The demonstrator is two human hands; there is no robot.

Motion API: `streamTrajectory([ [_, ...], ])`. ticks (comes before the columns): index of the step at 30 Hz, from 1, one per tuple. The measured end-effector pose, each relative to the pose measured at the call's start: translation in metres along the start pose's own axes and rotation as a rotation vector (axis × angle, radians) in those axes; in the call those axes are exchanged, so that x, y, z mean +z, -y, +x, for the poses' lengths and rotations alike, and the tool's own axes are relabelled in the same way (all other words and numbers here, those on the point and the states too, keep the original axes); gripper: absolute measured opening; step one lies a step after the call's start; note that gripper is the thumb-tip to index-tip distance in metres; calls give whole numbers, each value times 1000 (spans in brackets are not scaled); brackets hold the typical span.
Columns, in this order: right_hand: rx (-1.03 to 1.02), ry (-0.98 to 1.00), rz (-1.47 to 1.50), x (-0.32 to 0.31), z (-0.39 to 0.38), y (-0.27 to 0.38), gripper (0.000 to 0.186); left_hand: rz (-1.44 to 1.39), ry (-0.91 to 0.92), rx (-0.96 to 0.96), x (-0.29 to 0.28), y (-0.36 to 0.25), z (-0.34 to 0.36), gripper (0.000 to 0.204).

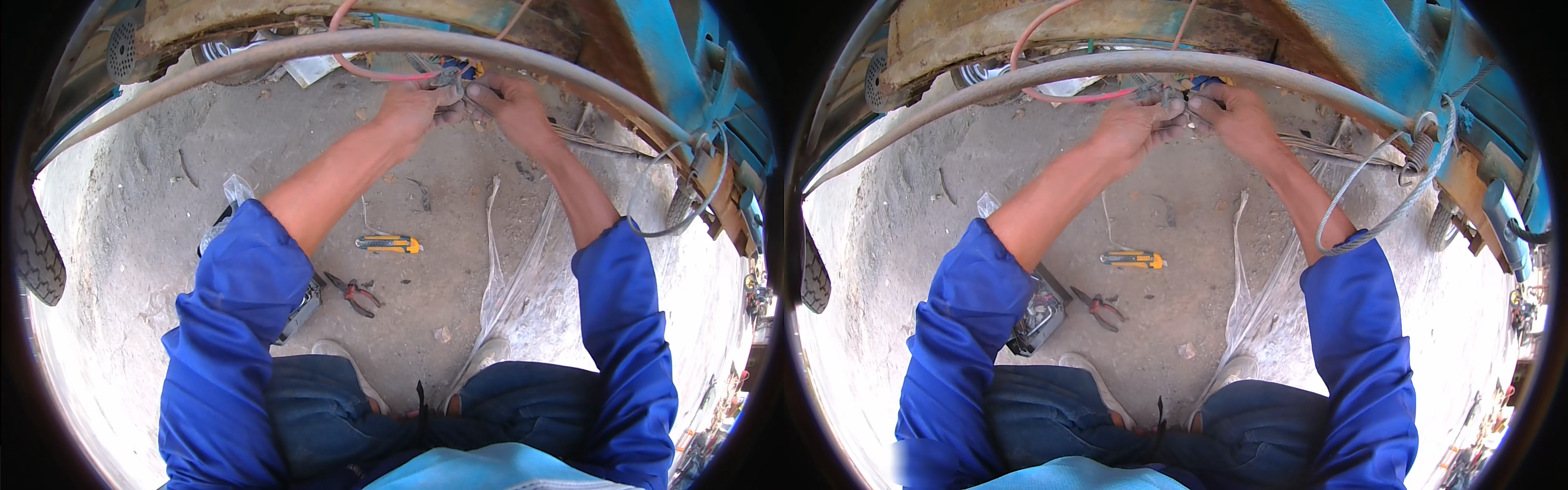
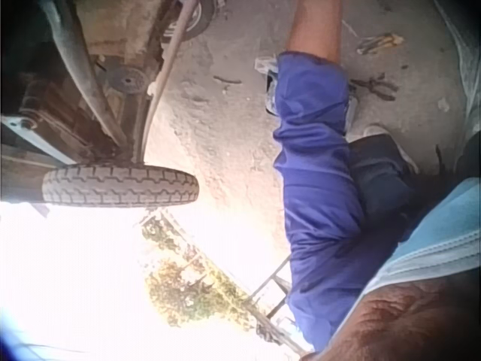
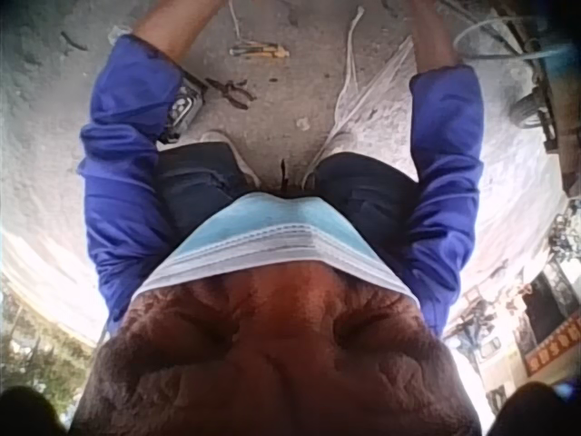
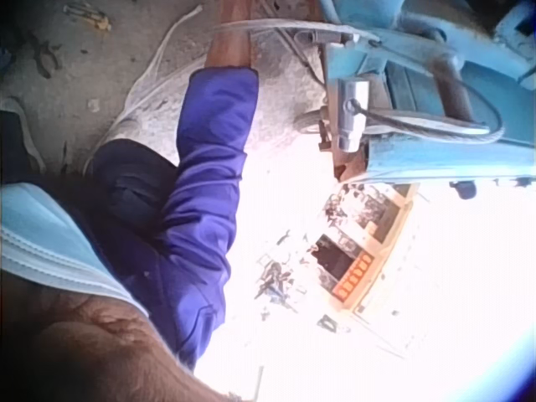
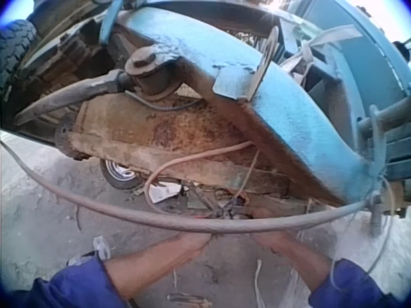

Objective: The person works under a blue three-wheeled vehicle, using a utility knife and pliers to strip and cut wires. They manipulate the exposed wires and connect them to a component under the vehicle frame.

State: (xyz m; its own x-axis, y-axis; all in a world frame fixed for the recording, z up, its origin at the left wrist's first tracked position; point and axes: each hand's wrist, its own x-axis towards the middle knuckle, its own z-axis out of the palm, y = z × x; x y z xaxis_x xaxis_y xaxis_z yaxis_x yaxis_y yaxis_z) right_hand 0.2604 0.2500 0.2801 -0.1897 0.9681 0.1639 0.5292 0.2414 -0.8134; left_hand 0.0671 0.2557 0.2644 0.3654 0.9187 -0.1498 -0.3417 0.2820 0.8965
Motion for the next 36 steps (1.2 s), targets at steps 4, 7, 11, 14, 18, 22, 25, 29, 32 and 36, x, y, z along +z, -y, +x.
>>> streamTrajectory([
  [4,52,16,-122,-5,-1,13,33,147,15,92,2,-1,0,23],
  [7,111,44,-82,-6,-2,19,32,165,24,92,1,-2,0,23],
  [11,183,50,55,-6,0,17,29,61,69,85,-6,0,3,21],
  [14,90,15,103,-7,-1,12,30,-24,101,52,-9,4,6,20],
  [18,24,22,96,-4,-7,7,32,-1,110,48,-10,6,7,21],
  [22,44,-5,-80,3,-5,9,33,82,19,72,-6,4,3,20],
  [25,-41,-13,-191,5,-4,15,32,128,-72,70,-12,-3,-2,20],
  [29,-16,6,-279,6,-9,29,34,42,-211,149,-24,-12,5,22],
  [32,-11,11,-345,9,-13,38,34,-82,-124,175,-36,-15,16,20],
  [36,-94,-6,-436,16,-14,42,38,-105,-79,120,-47,-12,27,23],
])
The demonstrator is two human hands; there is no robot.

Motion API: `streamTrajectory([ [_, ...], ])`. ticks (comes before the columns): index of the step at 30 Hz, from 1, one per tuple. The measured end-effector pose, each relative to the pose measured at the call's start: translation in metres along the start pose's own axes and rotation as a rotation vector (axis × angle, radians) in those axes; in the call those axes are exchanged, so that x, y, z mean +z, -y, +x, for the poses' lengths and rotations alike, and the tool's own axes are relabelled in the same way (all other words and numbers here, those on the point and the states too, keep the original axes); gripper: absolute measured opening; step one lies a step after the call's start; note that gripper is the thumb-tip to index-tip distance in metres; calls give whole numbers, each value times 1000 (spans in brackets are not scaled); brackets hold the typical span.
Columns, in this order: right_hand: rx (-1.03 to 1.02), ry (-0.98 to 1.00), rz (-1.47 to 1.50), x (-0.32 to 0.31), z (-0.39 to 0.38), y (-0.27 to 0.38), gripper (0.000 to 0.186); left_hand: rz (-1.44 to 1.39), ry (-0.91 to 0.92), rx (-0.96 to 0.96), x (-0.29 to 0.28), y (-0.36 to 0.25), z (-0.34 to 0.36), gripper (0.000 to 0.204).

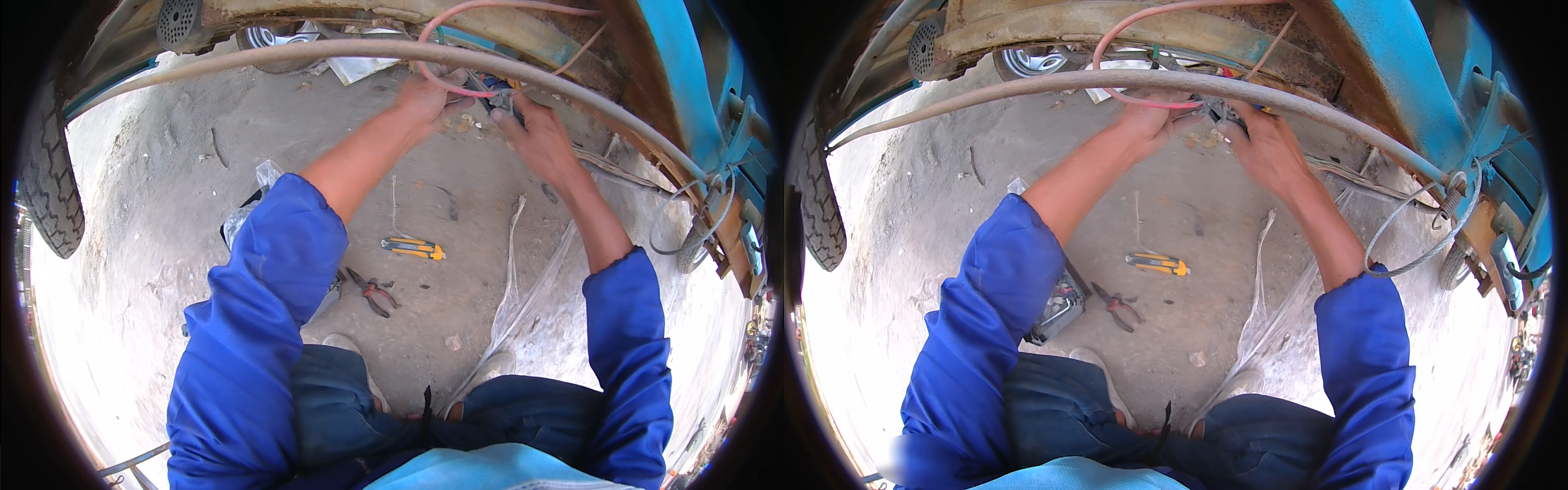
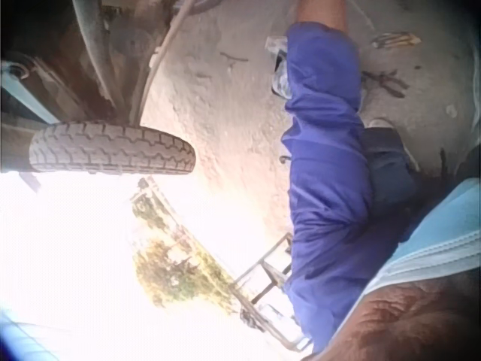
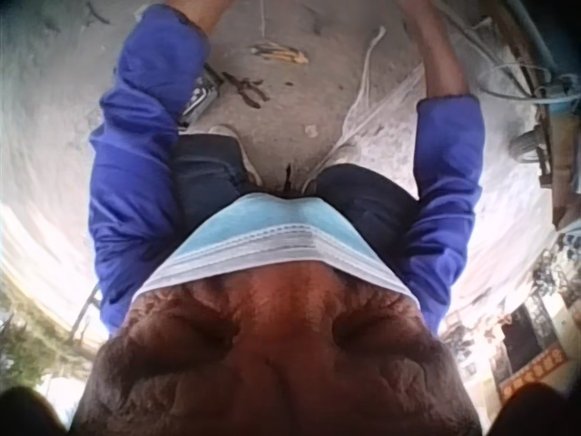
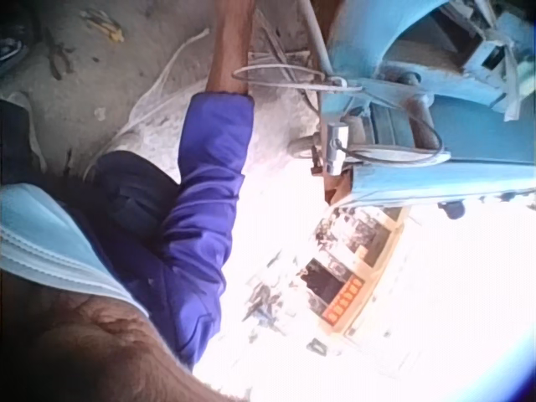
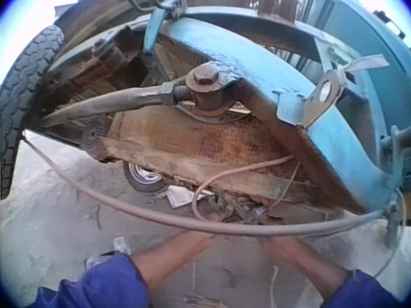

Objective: The person works under a blue three-wheeled vehicle, using a utility knife and pliers to strip and cut wires. They manipulate the exposed wires and connect them to a component under the vehicle frame.

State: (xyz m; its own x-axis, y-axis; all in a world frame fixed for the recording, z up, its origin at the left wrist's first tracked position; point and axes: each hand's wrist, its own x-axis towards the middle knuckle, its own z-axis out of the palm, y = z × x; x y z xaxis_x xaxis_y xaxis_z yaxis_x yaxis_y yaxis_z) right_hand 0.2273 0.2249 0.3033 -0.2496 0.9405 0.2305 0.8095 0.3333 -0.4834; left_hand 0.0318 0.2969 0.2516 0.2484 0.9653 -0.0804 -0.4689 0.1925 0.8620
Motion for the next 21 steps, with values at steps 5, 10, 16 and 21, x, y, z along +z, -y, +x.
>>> streamTrajectory([
  [5,-123,-58,-36,5,1,-2,30,75,-14,32,-2,3,2,12],
  [10,-97,-92,-51,8,2,-4,29,373,-16,147,-2,0,-5,22],
  [16,-97,-206,-63,20,8,-10,23,427,-198,313,-10,9,13,35],
  [21,-215,-237,-57,24,11,-15,29,571,-257,532,-33,12,40,40],
])
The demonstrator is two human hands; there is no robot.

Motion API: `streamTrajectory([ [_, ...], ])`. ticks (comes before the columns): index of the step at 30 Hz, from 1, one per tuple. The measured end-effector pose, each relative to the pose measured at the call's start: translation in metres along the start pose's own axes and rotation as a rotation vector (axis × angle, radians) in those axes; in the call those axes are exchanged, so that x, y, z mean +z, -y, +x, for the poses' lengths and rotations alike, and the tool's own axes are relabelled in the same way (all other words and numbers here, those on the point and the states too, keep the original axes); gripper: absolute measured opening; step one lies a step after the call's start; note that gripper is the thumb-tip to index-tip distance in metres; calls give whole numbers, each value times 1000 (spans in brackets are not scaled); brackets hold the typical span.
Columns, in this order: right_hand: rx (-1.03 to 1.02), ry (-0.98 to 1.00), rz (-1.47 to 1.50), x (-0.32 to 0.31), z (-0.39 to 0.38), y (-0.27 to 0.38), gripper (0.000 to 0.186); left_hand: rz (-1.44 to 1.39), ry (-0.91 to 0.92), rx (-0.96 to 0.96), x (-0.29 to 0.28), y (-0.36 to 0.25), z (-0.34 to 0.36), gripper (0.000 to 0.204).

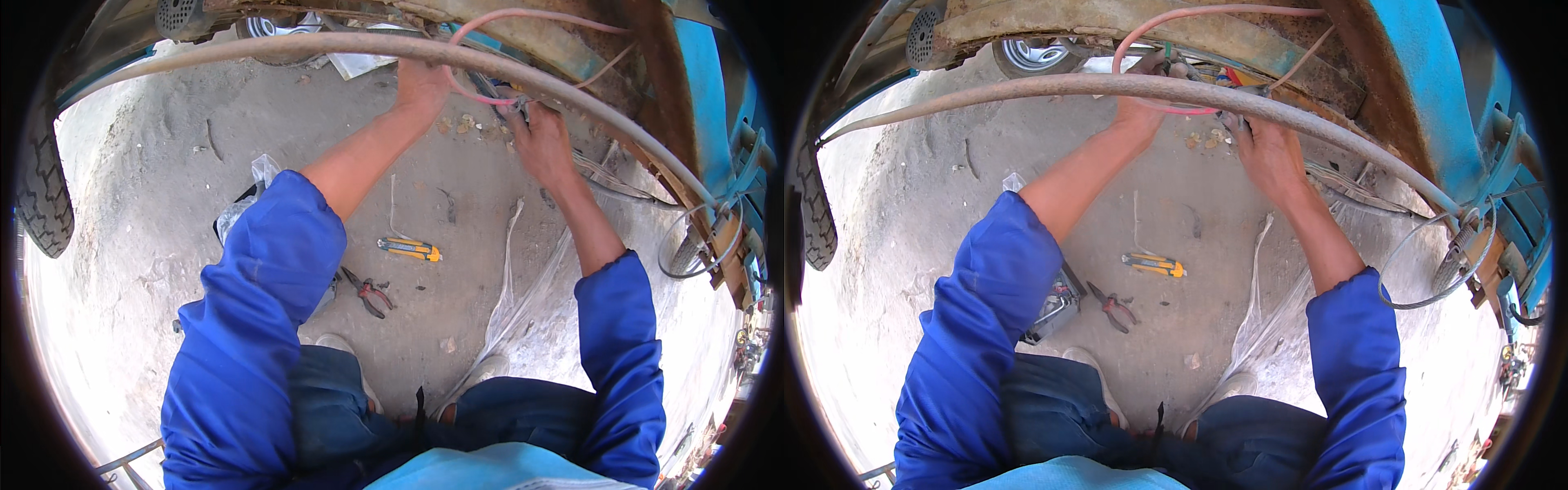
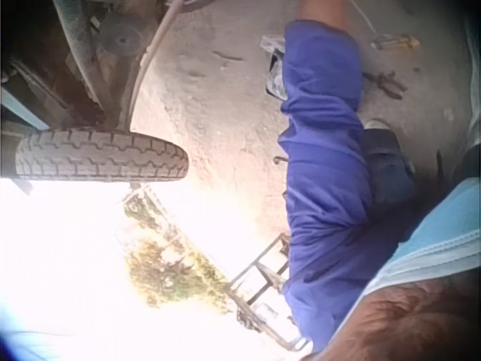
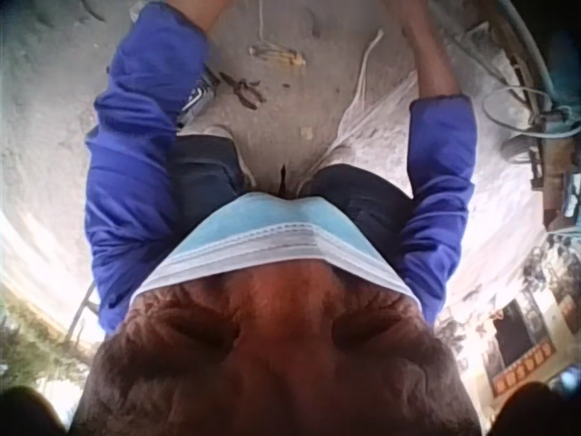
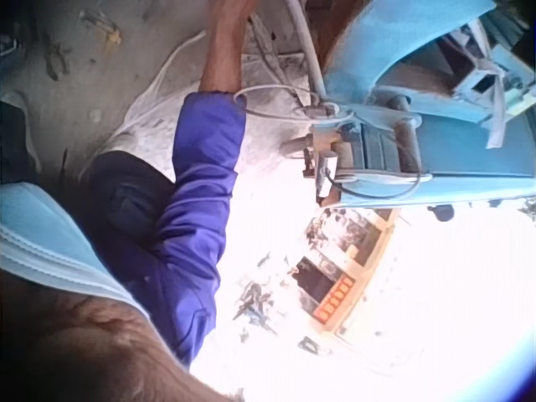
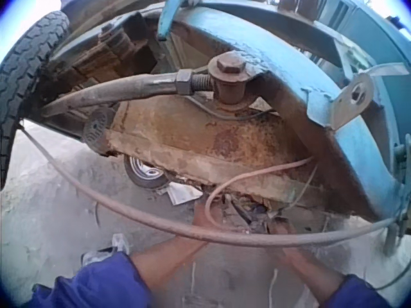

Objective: The person works under a blue three-wheeled vehicle, using a utility knife and pliers to strip and cut wires. They manipulate the exposed wires and connect them to a component under the vehicle frame.

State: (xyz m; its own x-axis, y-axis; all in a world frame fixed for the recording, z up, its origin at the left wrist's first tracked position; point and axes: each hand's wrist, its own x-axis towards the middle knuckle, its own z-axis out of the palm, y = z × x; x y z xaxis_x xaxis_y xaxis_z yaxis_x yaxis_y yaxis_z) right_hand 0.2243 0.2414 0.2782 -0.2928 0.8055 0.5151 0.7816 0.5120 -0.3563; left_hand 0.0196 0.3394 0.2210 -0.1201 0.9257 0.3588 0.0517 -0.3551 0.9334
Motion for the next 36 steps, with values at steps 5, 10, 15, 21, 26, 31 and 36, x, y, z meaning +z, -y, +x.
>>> streamTrajectory([
  [5,42,55,-16,-4,2,-1,36,130,14,99,2,6,9,34],
  [10,82,85,-9,-8,4,-2,33,179,-43,208,-3,0,5,27],
  [15,228,160,32,-11,6,-5,42,49,-35,-28,-9,-19,2,22],
  [21,370,252,297,-6,7,-14,26,-361,237,-521,-2,-36,-28,18],
  [26,299,238,365,-6,7,-17,24,-539,392,-535,9,-36,-37,21],
  [31,356,283,531,-13,7,-14,25,-491,402,-505,15,-38,-40,19],
  [36,292,276,524,-14,13,-13,24,-253,493,-394,7,-42,-38,13],
])
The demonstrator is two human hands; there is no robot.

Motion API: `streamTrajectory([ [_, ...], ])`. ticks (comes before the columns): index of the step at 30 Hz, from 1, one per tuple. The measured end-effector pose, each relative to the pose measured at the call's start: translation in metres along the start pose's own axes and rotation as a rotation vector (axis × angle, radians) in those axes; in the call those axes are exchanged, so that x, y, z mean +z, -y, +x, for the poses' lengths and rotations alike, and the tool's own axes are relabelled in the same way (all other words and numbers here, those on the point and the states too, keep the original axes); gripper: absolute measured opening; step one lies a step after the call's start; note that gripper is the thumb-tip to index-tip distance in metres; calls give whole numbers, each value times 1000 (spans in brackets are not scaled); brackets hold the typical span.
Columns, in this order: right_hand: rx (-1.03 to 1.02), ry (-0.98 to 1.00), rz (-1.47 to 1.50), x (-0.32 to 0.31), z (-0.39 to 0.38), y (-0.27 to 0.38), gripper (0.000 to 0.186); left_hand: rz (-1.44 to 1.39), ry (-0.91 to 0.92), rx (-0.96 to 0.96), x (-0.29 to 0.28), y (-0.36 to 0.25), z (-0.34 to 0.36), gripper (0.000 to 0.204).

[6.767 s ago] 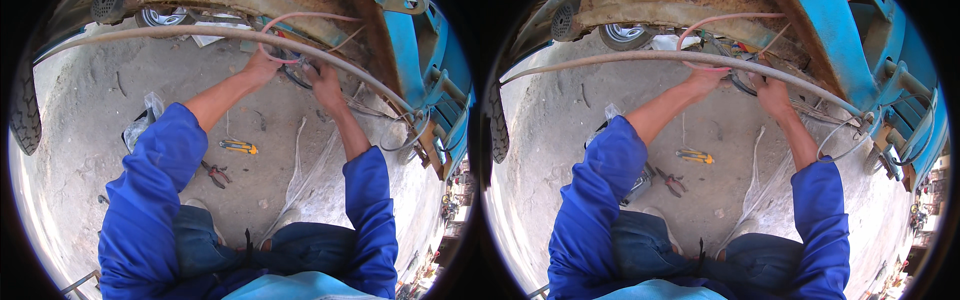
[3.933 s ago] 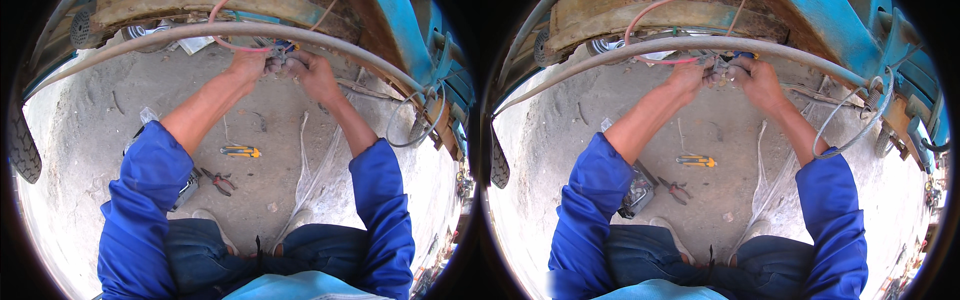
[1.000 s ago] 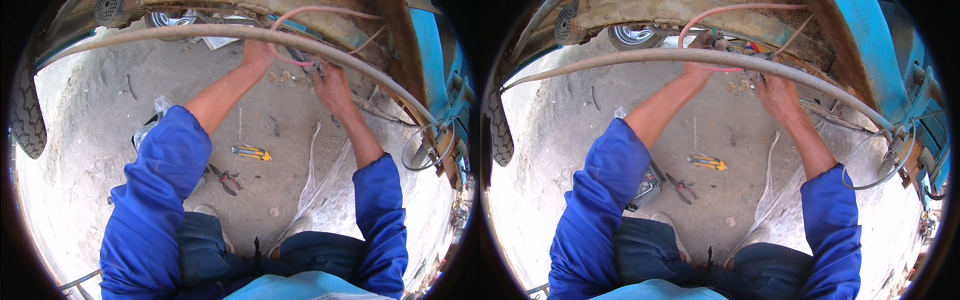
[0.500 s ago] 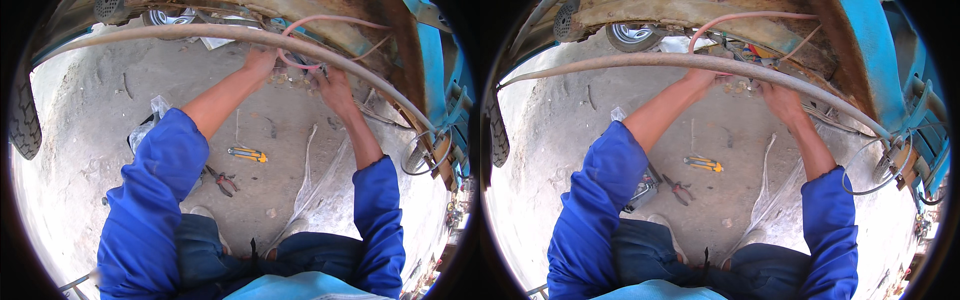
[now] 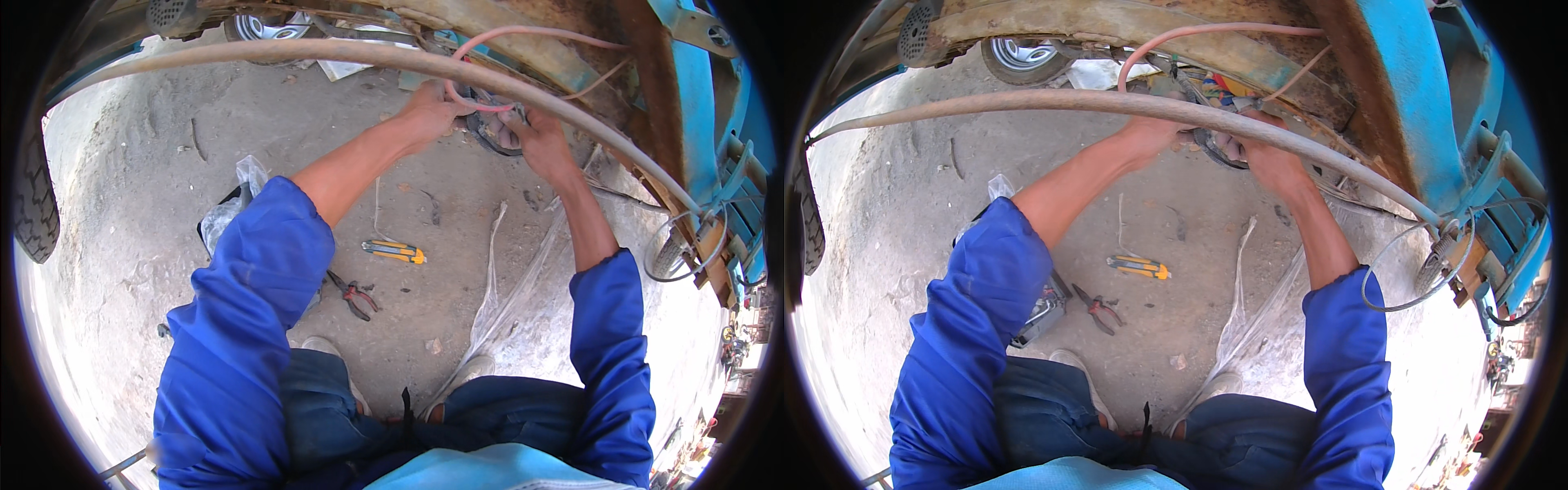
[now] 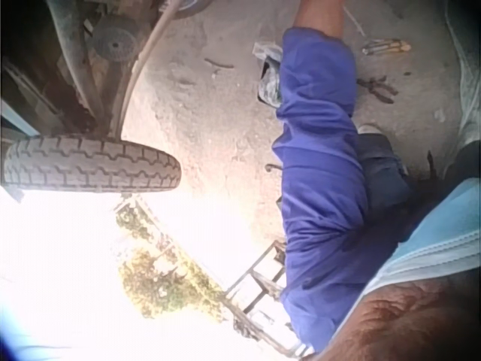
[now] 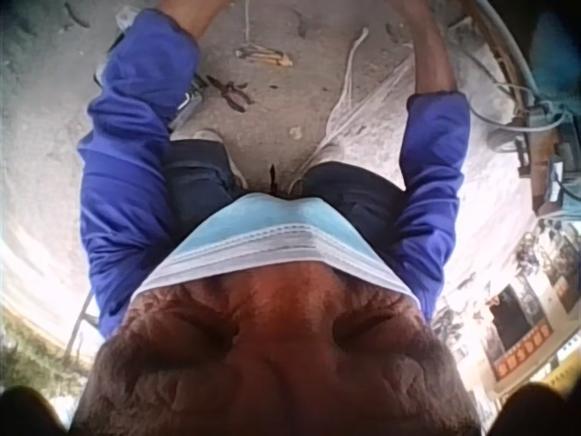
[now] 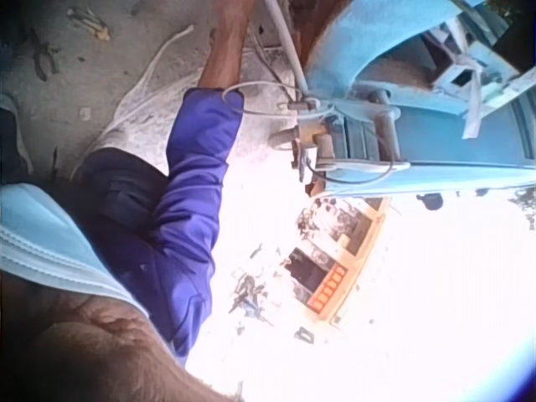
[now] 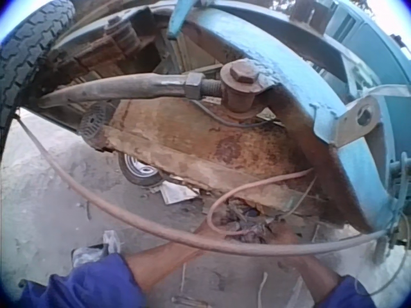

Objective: The person works under a blue three-wheeled vehicle, using a utility knife and pliers to strip and cut wires. They manipulate the exposed wires and connect them to a component under the vehicle frame.

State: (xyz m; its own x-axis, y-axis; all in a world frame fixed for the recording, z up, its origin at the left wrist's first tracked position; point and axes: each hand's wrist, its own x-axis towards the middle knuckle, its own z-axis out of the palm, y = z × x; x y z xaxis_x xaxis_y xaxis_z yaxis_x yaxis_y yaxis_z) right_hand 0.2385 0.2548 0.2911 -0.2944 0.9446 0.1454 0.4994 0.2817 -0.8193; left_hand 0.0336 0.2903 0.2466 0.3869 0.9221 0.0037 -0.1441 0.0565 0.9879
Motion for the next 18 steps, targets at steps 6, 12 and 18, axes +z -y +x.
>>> streamTrajectory([
  [6,79,-7,-34,-3,-3,0,24,184,-54,89,-8,12,1,13],
  [12,63,-6,-207,-3,-9,4,17,423,-181,204,-12,16,3,20],
  [18,-209,-283,-349,4,-20,6,24,485,-190,175,0,5,1,24],
])
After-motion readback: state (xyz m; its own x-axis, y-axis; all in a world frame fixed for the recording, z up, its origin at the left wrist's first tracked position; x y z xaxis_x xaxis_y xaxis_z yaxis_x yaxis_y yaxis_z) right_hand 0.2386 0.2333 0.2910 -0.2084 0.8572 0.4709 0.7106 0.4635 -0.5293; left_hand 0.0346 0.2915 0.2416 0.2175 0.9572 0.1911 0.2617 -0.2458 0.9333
